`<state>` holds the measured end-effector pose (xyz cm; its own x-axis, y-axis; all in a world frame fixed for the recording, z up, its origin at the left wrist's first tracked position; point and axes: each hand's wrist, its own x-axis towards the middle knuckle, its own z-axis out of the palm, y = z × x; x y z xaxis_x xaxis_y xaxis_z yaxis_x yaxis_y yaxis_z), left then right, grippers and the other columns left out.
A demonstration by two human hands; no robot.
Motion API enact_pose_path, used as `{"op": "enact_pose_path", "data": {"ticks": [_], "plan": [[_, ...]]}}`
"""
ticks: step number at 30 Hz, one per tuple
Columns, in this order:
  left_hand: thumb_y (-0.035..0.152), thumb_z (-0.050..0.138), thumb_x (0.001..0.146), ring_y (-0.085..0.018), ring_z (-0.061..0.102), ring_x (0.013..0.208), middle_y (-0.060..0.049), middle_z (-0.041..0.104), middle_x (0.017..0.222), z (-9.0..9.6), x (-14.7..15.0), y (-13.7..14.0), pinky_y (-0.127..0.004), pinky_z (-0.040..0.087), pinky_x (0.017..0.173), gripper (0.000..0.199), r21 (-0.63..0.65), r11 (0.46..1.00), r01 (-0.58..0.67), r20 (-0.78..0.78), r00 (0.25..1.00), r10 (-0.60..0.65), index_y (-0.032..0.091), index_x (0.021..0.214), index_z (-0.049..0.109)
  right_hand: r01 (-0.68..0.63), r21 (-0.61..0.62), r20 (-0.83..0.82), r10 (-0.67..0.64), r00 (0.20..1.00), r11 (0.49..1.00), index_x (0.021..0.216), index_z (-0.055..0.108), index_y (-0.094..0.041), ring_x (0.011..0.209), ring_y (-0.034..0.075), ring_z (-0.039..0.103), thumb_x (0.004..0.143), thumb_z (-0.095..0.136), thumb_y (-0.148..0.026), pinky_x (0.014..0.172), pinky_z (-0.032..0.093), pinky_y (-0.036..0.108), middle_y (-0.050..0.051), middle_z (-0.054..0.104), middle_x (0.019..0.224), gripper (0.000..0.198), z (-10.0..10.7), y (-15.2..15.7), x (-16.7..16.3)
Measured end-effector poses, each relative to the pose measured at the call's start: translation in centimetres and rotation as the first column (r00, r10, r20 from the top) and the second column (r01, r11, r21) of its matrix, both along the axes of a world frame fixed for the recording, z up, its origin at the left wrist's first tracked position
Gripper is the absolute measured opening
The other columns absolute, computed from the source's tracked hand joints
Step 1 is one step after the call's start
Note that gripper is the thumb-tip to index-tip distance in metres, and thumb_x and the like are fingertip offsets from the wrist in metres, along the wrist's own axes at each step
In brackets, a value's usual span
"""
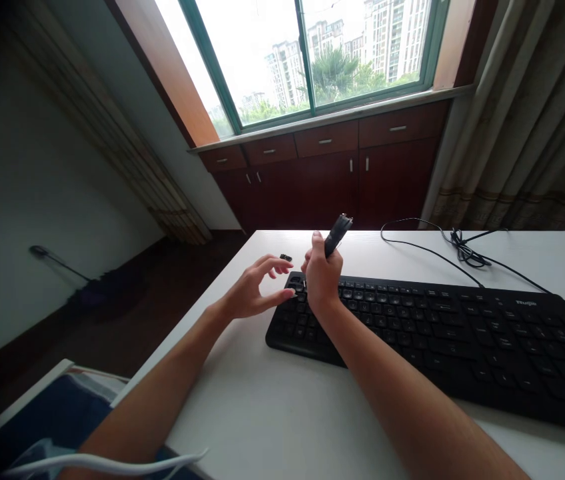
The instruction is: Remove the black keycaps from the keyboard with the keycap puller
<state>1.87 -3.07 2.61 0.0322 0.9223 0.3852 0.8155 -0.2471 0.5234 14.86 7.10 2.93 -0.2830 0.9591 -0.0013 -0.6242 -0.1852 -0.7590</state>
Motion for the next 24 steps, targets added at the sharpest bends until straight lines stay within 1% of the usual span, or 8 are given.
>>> {"op": "enact_pose_path", "data": {"ticks": [2, 5, 9, 12, 15, 18, 21, 24], "plan": [[0.051, 0.079, 0.082, -0.024, 0.064, 0.1, -0.01, 0.068, 0.109, 0.3, -0.7, -0.3, -0.037, 0.056, 0.084, 0.045, -0.016, 0.997, 0.08, -0.067, 0.994, -0.08, 0.023, 0.117, 0.072, 0.02, -0.017, 0.01, -0.02, 1.0, 1.0, 0.059, 0.036, -0.023, 0.038, 0.006, 0.029, 0.087, 0.066, -0.037, 0.036, 0.028, 0.022, -0.01, 0.033, 0.049, 0.044, 0.3, 0.4, 0.3], [0.046, 0.078, 0.085, -0.022, 0.065, 0.097, -0.008, 0.07, 0.103, 0.5, -0.8, -0.4, -0.038, 0.055, 0.086, 0.025, -0.031, 0.989, 0.144, -0.097, 0.984, -0.146, 0.025, 0.1, 0.079, 0.042, -0.034, 0.029, -0.041, 0.999, 0.999, 0.061, 0.037, -0.023, 0.039, 0.006, 0.029, 0.086, 0.067, -0.036, 0.035, 0.028, 0.022, -0.01, 0.034, 0.05, 0.041, 0.3, 0.6, 0.5], [0.044, 0.074, 0.089, -0.02, 0.068, 0.088, -0.008, 0.074, 0.096, 0.4, -0.8, -0.1, -0.035, 0.057, 0.079, 0.022, -0.028, 0.991, 0.134, 0.029, 0.991, -0.133, 0.023, 0.092, 0.08, 0.033, -0.026, 0.034, -0.032, 0.999, 0.999, 0.062, 0.038, -0.023, 0.039, 0.006, 0.031, 0.086, 0.068, -0.037, 0.036, 0.03, 0.021, -0.009, 0.036, 0.051, 0.041, 0.0, 0.5, 0.4], [0.049, 0.069, 0.092, -0.021, 0.072, 0.089, -0.009, 0.077, 0.098, 0.1, -1.3, 0.3, -0.034, 0.058, 0.078, 0.03, -0.04, 0.999, -0.022, 0.229, 0.973, 0.03, 0.02, 0.096, 0.078, 0.025, -0.019, 0.046, -0.024, 0.999, 0.999, 0.062, 0.037, -0.023, 0.039, 0.006, 0.031, 0.087, 0.066, -0.035, 0.035, 0.029, 0.021, -0.009, 0.036, 0.051, 0.041, 0.0, 0.5, 0.4], [0.056, 0.066, 0.092, -0.022, 0.074, 0.084, -0.011, 0.078, 0.096, -0.9, -2.7, 0.7, -0.035, 0.06, 0.078, 0.044, -0.086, 0.966, -0.245, 0.387, 0.885, 0.259, 0.015, 0.106, 0.073, 0.017, -0.015, 0.045, -0.016, 0.999, 1.0, 0.063, 0.037, -0.023, 0.039, 0.006, 0.031, 0.088, 0.066, -0.033, 0.036, 0.029, 0.021, -0.009, 0.036, 0.051, 0.039, 0.0, 0.5, 0.5], [0.059, 0.07, 0.087, -0.024, 0.075, 0.085, -0.013, 0.078, 0.099, -2.1, -4.4, 1.0, -0.037, 0.06, 0.078, 0.05, -0.098, 0.923, -0.372, 0.4, 0.834, 0.379, 0.014, 0.109, 0.072, 0.001, -0.006, 0.049, -0.001, 0.999, 1.0, 0.064, 0.038, -0.023, 0.04, 0.006, 0.031, 0.089, 0.066, -0.032, 0.036, 0.03, 0.02, -0.009, 0.037, 0.051, 0.039, 0.0, 0.5, 0.6], [0.058, 0.077, 0.08, -0.026, 0.075, 0.091, -0.012, 0.079, 0.102, -3.0, -5.6, 1.0, -0.036, 0.06, 0.078, 0.05, -0.114, 0.893, -0.435, 0.372, 0.815, 0.445, 0.015, 0.107, 0.075, -0.018, -0.004, 0.062, 0.019, 0.998, 1.0, 0.063, 0.038, -0.023, 0.04, 0.006, 0.032, 0.089, 0.066, -0.032, 0.036, 0.029, 0.02, -0.009, 0.037, 0.051, 0.039, 0.0, 0.5, 0.7], [0.057, 0.079, 0.079, -0.026, 0.075, 0.089, -0.011, 0.08, 0.098, -3.4, -6.0, 1.0, -0.036, 0.059, 0.078, 0.046, -0.124, 0.875, -0.468, 0.34, 0.808, 0.48, 0.017, 0.101, 0.078, -0.027, -0.003, 0.072, 0.027, 0.997, 1.0, 0.062, 0.038, -0.023, 0.04, 0.006, 0.031, 0.088, 0.066, -0.032, 0.036, 0.028, 0.021, -0.009, 0.037, 0.051, 0.04, -0.1, 0.5, 0.6]]}}
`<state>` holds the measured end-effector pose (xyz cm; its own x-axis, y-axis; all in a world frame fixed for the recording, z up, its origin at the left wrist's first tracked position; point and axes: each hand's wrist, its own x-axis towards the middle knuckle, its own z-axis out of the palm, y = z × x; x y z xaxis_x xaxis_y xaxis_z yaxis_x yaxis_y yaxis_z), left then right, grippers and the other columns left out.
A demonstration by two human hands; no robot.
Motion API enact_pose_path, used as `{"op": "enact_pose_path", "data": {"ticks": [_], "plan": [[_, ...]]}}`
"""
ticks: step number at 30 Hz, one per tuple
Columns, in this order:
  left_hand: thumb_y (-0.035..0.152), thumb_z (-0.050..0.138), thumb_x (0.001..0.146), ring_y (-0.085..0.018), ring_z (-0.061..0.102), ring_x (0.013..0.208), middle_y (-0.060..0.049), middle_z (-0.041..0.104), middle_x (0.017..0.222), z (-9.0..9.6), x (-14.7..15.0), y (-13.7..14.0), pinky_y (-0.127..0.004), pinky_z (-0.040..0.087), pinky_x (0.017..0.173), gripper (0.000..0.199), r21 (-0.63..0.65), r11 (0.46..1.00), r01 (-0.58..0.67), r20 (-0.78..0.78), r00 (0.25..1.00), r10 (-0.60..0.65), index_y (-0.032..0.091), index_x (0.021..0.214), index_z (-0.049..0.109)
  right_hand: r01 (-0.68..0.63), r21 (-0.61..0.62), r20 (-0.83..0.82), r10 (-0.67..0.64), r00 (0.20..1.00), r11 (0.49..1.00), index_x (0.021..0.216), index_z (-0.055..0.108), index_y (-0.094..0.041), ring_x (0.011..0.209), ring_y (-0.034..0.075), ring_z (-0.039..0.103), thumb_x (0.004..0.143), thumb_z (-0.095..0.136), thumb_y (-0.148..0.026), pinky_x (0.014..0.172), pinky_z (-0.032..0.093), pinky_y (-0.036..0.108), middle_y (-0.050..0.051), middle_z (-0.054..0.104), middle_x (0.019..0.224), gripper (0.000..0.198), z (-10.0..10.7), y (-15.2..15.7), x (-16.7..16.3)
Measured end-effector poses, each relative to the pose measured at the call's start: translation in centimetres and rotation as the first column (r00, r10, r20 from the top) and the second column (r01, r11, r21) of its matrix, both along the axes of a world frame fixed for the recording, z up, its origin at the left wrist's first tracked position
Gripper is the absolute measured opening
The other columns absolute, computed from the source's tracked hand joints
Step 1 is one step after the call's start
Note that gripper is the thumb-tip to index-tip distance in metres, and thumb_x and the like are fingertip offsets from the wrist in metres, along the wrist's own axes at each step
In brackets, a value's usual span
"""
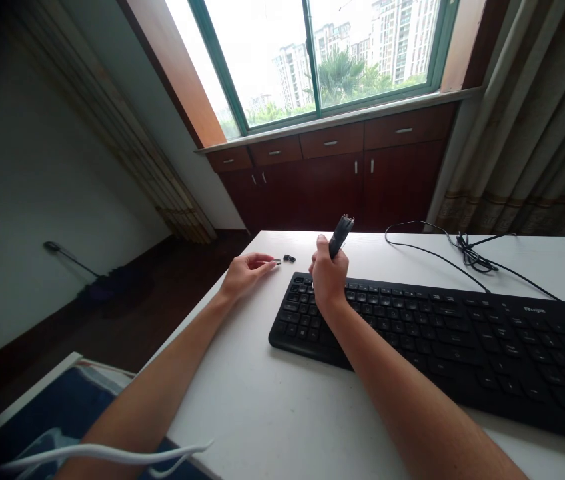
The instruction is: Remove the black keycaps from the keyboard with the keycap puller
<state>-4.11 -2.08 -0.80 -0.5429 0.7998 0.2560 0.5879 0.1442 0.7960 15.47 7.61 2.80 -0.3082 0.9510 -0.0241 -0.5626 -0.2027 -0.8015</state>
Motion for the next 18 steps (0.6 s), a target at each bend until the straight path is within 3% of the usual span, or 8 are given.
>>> {"op": "enact_pose_path", "data": {"ticks": [9, 15, 18], "plan": [[0.06, 0.067, 0.088, -0.024, 0.075, 0.079, -0.006, 0.079, 0.083, -0.5, 0.6, 0.6, -0.035, 0.056, 0.077, 0.043, 0.022, 0.993, -0.112, -0.121, 0.986, 0.114, 0.019, 0.092, 0.078, -0.021, 0.014, 0.019, 0.021, 1.0, 1.0, 0.063, 0.04, -0.022, 0.04, 0.006, 0.033, 0.089, 0.066, -0.031, 0.036, 0.027, 0.02, -0.008, 0.039, 0.051, 0.038, -0.3, 0.1, -0.2], [0.056, 0.061, 0.094, -0.021, 0.075, 0.081, -0.009, 0.078, 0.1, -1.1, 0.0, 0.9, -0.031, 0.057, 0.067, 0.045, 0.05, 0.99, -0.128, -0.129, 0.983, 0.134, 0.018, 0.118, 0.066, -0.037, 0.029, 0.034, 0.036, 0.999, 0.999, 0.062, 0.04, -0.022, 0.04, 0.006, 0.034, 0.09, 0.066, -0.031, 0.037, 0.028, 0.02, -0.008, 0.039, 0.052, 0.039, -0.3, 0.0, -0.1], [0.059, 0.063, 0.092, -0.021, 0.073, 0.08, -0.009, 0.077, 0.1, -0.6, 0.3, 0.7, -0.029, 0.055, 0.064, 0.044, 0.06, 0.991, -0.122, -0.167, 0.977, 0.131, 0.018, 0.108, 0.067, -0.037, 0.032, 0.034, 0.036, 0.999, 0.999, 0.063, 0.04, -0.022, 0.04, 0.006, 0.033, 0.089, 0.066, -0.031, 0.036, 0.028, 0.02, -0.008, 0.038, 0.051, 0.038, -0.4, 0.0, -0.1]]}}
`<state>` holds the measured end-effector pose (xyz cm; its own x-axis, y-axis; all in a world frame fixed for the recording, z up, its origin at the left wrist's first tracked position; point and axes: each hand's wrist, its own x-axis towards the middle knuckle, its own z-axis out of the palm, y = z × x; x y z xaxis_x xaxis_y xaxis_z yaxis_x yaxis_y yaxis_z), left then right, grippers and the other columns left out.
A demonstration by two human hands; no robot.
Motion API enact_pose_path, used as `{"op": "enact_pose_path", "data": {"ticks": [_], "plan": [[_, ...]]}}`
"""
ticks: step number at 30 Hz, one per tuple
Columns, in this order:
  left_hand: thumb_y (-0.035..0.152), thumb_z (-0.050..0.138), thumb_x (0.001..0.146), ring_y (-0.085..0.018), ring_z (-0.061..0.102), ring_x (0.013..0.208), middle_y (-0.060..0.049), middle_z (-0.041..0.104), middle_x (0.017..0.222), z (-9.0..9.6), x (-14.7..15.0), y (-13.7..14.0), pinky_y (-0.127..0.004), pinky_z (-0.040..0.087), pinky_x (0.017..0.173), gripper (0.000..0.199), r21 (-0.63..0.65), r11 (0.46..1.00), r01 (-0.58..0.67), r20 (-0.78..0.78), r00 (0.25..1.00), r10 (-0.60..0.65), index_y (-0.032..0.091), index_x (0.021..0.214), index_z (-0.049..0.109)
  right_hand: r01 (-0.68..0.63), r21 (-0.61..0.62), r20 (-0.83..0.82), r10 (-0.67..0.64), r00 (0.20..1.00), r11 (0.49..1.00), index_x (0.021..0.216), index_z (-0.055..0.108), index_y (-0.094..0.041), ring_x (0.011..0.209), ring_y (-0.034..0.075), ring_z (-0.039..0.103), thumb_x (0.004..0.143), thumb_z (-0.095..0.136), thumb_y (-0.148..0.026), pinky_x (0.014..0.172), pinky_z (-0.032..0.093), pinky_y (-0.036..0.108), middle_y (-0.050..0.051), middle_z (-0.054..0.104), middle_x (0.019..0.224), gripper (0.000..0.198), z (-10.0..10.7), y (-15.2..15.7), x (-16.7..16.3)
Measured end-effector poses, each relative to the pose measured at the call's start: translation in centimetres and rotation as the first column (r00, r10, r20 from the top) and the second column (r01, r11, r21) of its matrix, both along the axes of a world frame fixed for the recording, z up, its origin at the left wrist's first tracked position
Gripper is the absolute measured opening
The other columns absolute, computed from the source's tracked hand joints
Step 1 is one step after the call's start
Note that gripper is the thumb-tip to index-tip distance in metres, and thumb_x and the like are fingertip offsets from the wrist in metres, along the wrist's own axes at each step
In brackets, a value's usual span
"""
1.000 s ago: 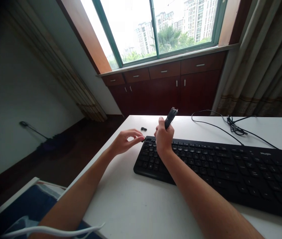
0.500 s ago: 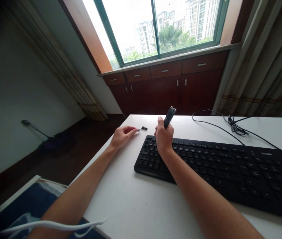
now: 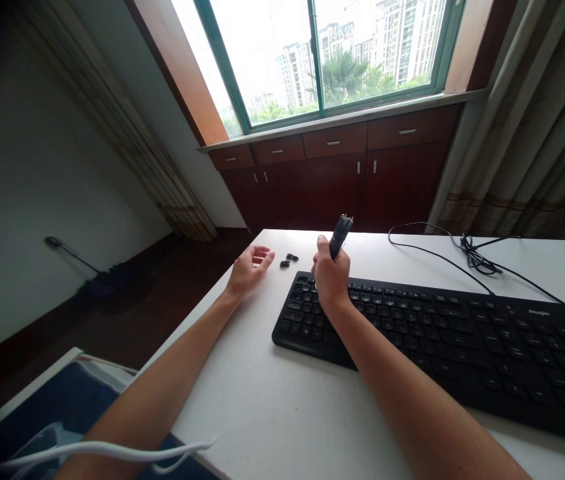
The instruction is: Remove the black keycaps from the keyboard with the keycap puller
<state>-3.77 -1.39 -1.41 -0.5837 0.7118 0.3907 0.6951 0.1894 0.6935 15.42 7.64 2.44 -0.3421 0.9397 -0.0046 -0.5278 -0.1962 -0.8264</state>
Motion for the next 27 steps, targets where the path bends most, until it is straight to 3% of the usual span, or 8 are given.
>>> {"op": "enact_pose_path", "data": {"ticks": [3, 5, 13, 19, 27], "plan": [[0.062, 0.062, 0.091, -0.02, 0.07, 0.075, -0.006, 0.075, 0.086, 0.6, 0.8, -0.1, -0.03, 0.053, 0.066, 0.043, -0.022, 0.998, 0.053, -0.041, 0.998, -0.054, 0.019, 0.091, 0.068, -0.002, 0.009, -0.001, 0.002, 1.0, 1.0, 0.063, 0.04, -0.023, 0.04, 0.006, 0.032, 0.089, 0.066, -0.032, 0.036, 0.027, 0.021, -0.009, 0.037, 0.051, 0.039, -0.1, 0.0, 0.0], [0.061, 0.058, 0.094, -0.02, 0.071, 0.075, -0.004, 0.076, 0.083, 0.7, 1.4, -0.2, -0.03, 0.053, 0.067, 0.043, -0.046, 0.993, 0.106, -0.044, 0.993, -0.108, 0.02, 0.091, 0.069, -0.004, 0.015, 0.002, 0.004, 1.0, 1.0, 0.062, 0.039, -0.023, 0.04, 0.006, 0.032, 0.09, 0.066, -0.032, 0.036, 0.026, 0.021, -0.008, 0.037, 0.051, 0.04, -0.2, 0.0, -0.1], [0.057, 0.055, 0.097, -0.023, 0.072, 0.093, -0.009, 0.076, 0.11, 0.8, 1.8, -0.1, -0.029, 0.054, 0.068, 0.042, -0.062, 0.99, 0.125, -0.079, 0.988, -0.129, 0.019, 0.11, 0.066, -0.017, 0.012, 0.013, 0.017, 1.0, 1.0, 0.061, 0.039, -0.023, 0.039, 0.006, 0.032, 0.09, 0.065, -0.031, 0.037, 0.026, 0.021, -0.008, 0.037, 0.05, 0.04, 0.1, 0.0, 0.0], [0.058, 0.044, 0.102, -0.02, 0.072, 0.077, -0.003, 0.077, 0.088, 1.1, 2.5, -0.3, -0.029, 0.053, 0.07, 0.046, -0.126, 0.967, 0.223, -0.082, 0.969, -0.234, 0.021, 0.094, 0.068, -0.013, 0.026, 0.024, 0.012, 1.0, 1.0, 0.062, 0.039, -0.023, 0.04, 0.007, 0.033, 0.088, 0.066, -0.034, 0.037, 0.027, 0.022, -0.008, 0.039, 0.049, 0.04, -0.1, 0.1, -0.1], [0.053, 0.036, 0.106, -0.026, 0.069, 0.107, -0.008, 0.074, 0.113, 1.1, 2.6, -0.2, -0.04, 0.052, 0.095, 0.046, -0.169, 0.94, 0.295, -0.139, 0.937, -0.319, 0.021, 0.117, 0.068, -0.016, 0.068, 0.054, 0.013, 0.998, 0.998, 0.063, 0.04, -0.023, 0.041, 0.008, 0.035, 0.087, 0.067, -0.041, 0.039, 0.029, 0.023, -0.008, 0.039, 0.05, 0.04, -0.5, 0.1, -0.2]]}}
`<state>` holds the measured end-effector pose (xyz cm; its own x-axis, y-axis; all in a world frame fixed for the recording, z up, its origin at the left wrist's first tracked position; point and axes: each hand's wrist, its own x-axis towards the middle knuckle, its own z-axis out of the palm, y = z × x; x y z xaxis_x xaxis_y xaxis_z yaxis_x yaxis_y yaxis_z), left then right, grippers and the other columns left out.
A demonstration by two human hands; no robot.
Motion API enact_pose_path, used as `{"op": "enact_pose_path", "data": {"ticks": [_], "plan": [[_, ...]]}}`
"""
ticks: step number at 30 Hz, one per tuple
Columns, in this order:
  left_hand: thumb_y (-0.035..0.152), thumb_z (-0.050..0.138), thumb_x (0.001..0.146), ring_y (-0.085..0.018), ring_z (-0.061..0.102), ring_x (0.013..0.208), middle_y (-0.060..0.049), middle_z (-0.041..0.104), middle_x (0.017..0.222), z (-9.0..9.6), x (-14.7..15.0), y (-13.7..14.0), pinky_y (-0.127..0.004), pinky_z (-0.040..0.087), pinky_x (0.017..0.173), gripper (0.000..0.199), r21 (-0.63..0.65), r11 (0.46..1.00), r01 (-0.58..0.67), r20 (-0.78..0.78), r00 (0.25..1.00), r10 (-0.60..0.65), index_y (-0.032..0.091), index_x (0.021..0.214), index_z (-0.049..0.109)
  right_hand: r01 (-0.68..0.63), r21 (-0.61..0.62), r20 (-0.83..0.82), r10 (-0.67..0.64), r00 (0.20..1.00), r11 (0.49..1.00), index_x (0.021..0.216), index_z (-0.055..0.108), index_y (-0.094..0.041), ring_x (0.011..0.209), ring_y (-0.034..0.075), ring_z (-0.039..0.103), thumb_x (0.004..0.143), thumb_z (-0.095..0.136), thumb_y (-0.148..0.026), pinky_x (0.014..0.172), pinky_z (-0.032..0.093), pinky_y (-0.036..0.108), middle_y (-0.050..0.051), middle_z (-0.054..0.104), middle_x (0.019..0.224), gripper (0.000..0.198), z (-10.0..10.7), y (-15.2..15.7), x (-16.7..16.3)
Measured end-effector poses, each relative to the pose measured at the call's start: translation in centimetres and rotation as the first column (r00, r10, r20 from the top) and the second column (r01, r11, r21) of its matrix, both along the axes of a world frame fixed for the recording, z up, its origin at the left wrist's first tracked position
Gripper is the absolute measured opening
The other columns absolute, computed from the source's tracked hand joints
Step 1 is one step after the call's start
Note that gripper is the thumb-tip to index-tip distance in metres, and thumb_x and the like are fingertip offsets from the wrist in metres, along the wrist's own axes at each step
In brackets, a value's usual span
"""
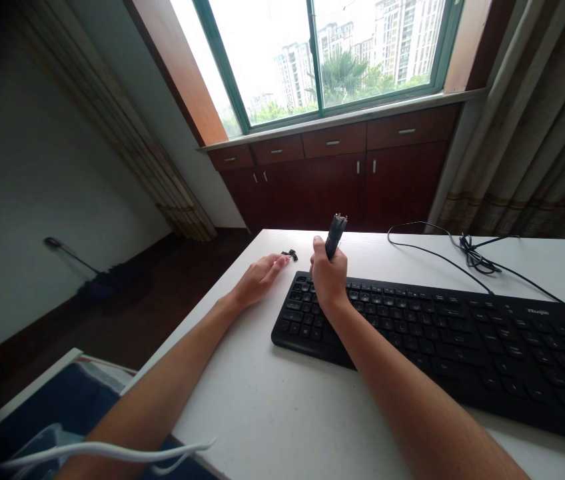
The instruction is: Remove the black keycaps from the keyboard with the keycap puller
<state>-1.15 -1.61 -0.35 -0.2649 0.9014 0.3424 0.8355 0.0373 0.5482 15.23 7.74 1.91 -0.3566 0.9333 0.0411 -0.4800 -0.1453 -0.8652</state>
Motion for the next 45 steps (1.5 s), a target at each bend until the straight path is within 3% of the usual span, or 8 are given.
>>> {"op": "enact_pose_path", "data": {"ticks": [4, 8, 13, 17, 21, 29, 35, 45], "plan": [[0.052, 0.043, 0.104, -0.025, 0.067, 0.102, -0.009, 0.072, 0.109, 0.8, 0.7, -0.2, -0.038, 0.053, 0.089, 0.041, 0.012, 0.998, 0.063, -0.04, 0.997, -0.062, 0.02, 0.109, 0.068, -0.055, -0.023, -0.067, 0.053, 0.996, 0.998, 0.061, 0.038, -0.023, 0.041, 0.007, 0.031, 0.084, 0.07, -0.037, 0.04, 0.029, 0.022, -0.009, 0.036, 0.049, 0.041, 0.7, -0.5, 0.1], [0.05, 0.057, 0.098, -0.021, 0.064, 0.088, -0.006, 0.069, 0.094, 2.2, 1.6, -1.0, -0.035, 0.053, 0.081, 0.031, -0.041, 0.955, 0.292, -0.146, 0.944, -0.295, 0.021, 0.096, 0.065, -0.151, -0.01, -0.121, 0.148, 0.982, 0.989, 0.058, 0.038, -0.022, 0.041, 0.006, 0.029, 0.084, 0.07, -0.04, 0.04, 0.029, 0.022, -0.009, 0.035, 0.047, 0.045, 1.4, -1.1, 0.4], [0.053, 0.055, 0.097, -0.024, 0.062, 0.088, -0.008, 0.066, 0.095, 3.1, 2.1, -1.6, -0.039, 0.053, 0.084, 0.032, -0.122, 0.931, 0.344, -0.184, 0.914, -0.362, 0.022, 0.104, 0.064, -0.151, 0.139, -0.011, 0.154, 0.988, 0.979, 0.059, 0.053, -0.019, 0.043, 0.009, 0.045, 0.09, 0.065, -0.047, 0.044, 0.039, 0.023, -0.004, 0.048, 0.049, 0.043, 2.0, -1.7, 0.7], [0.068, 0.082, 0.066, -0.035, 0.059, 0.113, -0.013, 0.063, 0.125, 3.9, 2.7, -1.7, -0.05, 0.051, 0.101, 0.083, -0.11, 0.899, 0.424, -0.132, 0.89, -0.436, 0.025, 0.132, 0.057, -0.125, 0.219, 0.031, 0.122, 0.992, 0.968, 0.061, 0.057, -0.019, 0.045, 0.01, 0.052, 0.09, 0.066, -0.05, 0.048, 0.044, 0.023, -0.002, 0.055, 0.052, 0.044, 2.5, -1.4, 1.0], [0.069, 0.092, 0.045, -0.044, 0.041, 0.141, -0.014, 0.043, 0.157, 4.7, 4.5, -1.9, -0.058, 0.033, 0.121, 0.128, -0.087, 0.848, 0.523, -0.081, 0.845, -0.529, 0.029, 0.154, 0.04, -0.083, 0.233, -0.003, 0.086, 0.996, 0.969, 0.06, 0.055, -0.019, 0.046, 0.01, 0.048, 0.091, 0.066, -0.047, 0.045, 0.041, 0.022, -0.003, 0.051, 0.052, 0.043, 2.8, -0.2, 1.5], [0.075, 0.086, 0.051, -0.049, 0.018, 0.154, -0.017, 0.022, 0.168, 4.1, 5.8, -1.9, -0.066, 0.015, 0.125, 0.14, -0.224, 0.847, 0.482, -0.167, 0.838, -0.52, 0.025, 0.164, 0.021, 0.09, 0.092, -0.102, -0.081, 0.992, 0.992, 0.059, 0.049, -0.021, 0.042, 0.008, 0.041, 0.088, 0.065, -0.037, 0.04, 0.034, 0.022, -0.005, 0.045, 0.049, 0.037, 4.3, 1.4, 1.6], [0.078, 0.084, 0.05, -0.048, 0.04, 0.143, -0.019, 0.039, 0.16, 4.1, 5.1, -0.6, -0.062, 0.028, 0.122, 0.141, -0.297, 0.827, 0.478, -0.193, 0.818, -0.542, 0.023, 0.164, 0.021, 0.058, 0.071, -0.147, -0.047, 0.988, 0.996, 0.058, 0.048, -0.021, 0.041, 0.007, 0.038, 0.086, 0.067, -0.039, 0.04, 0.032, 0.022, -0.006, 0.043, 0.047, 0.038, 5.5, 1.3, 1.9], [0.071, 0.088, 0.05, -0.047, 0.04, 0.144, -0.018, 0.039, 0.16, 4.0, 4.1, 0.5, -0.058, 0.029, 0.123, 0.139, -0.265, 0.817, 0.513, -0.133, 0.819, -0.558, 0.023, 0.163, 0.022, -0.114, 0.063, -0.198, 0.124, 0.972, 0.992, 0.08, 0.049, -0.024, 0.044, 0.007, 0.032, 0.083, 0.073, -0.043, 0.041, 0.03, 0.02, -0.011, 0.037, 0.053, 0.03, 3.8, 0.4, 1.5]]}}
